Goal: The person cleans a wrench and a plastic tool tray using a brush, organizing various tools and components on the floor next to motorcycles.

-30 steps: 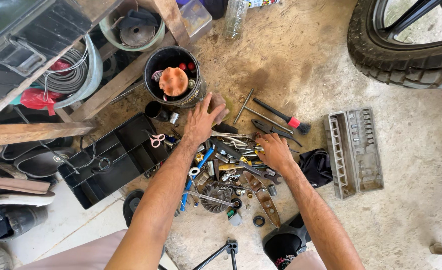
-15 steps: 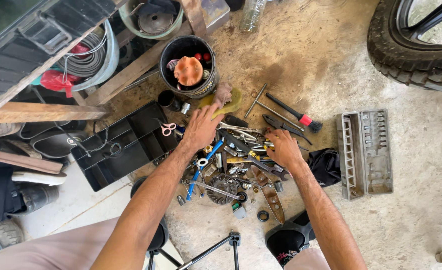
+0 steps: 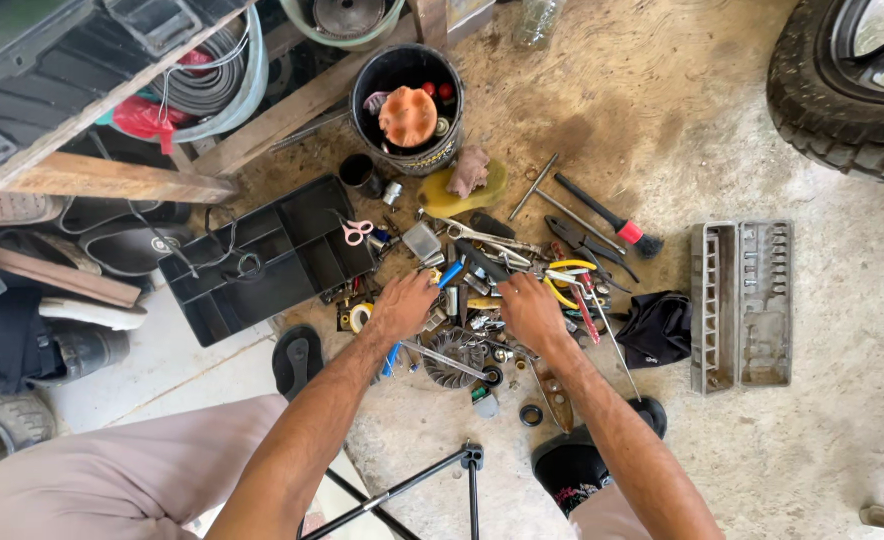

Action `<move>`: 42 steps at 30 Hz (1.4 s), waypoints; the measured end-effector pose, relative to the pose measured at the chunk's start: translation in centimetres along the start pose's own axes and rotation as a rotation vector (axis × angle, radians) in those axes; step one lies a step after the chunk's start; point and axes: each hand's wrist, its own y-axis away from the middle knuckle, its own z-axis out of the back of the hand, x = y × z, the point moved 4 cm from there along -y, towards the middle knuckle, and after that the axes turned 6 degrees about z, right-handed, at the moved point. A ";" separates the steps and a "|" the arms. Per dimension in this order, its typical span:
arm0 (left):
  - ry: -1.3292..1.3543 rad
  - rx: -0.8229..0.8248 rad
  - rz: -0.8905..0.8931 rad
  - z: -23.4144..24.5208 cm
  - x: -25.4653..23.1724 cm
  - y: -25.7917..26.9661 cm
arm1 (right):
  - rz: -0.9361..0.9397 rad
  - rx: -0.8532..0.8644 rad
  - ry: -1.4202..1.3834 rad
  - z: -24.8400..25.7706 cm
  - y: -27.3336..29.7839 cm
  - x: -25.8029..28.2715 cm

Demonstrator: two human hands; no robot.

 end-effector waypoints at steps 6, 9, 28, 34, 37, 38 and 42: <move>-0.077 0.018 0.003 -2.1 0.6 1.6 | 0.011 0.073 0.069 -2.9 0.1 2.5; -0.030 0.016 0.019 -2.1 0.8 2.1 | -0.034 0.149 0.081 -3.9 0.2 2.6; -0.110 0.248 0.108 0.0 -0.5 1.7 | -0.195 -0.054 0.040 -1.3 0.0 -0.4; -0.146 0.206 0.092 -0.3 -0.9 1.3 | -0.265 -0.095 -0.275 0.3 0.5 -2.5; -0.132 0.110 0.049 -0.6 -1.3 0.8 | -0.250 -0.093 -0.398 2.8 1.0 -3.5; -0.113 0.113 0.047 -0.6 -1.5 0.6 | -0.231 -0.114 -0.429 3.9 1.1 -3.8; -0.099 0.167 0.029 -0.5 -2.9 -0.5 | -0.494 -0.076 -0.534 6.6 1.6 -6.3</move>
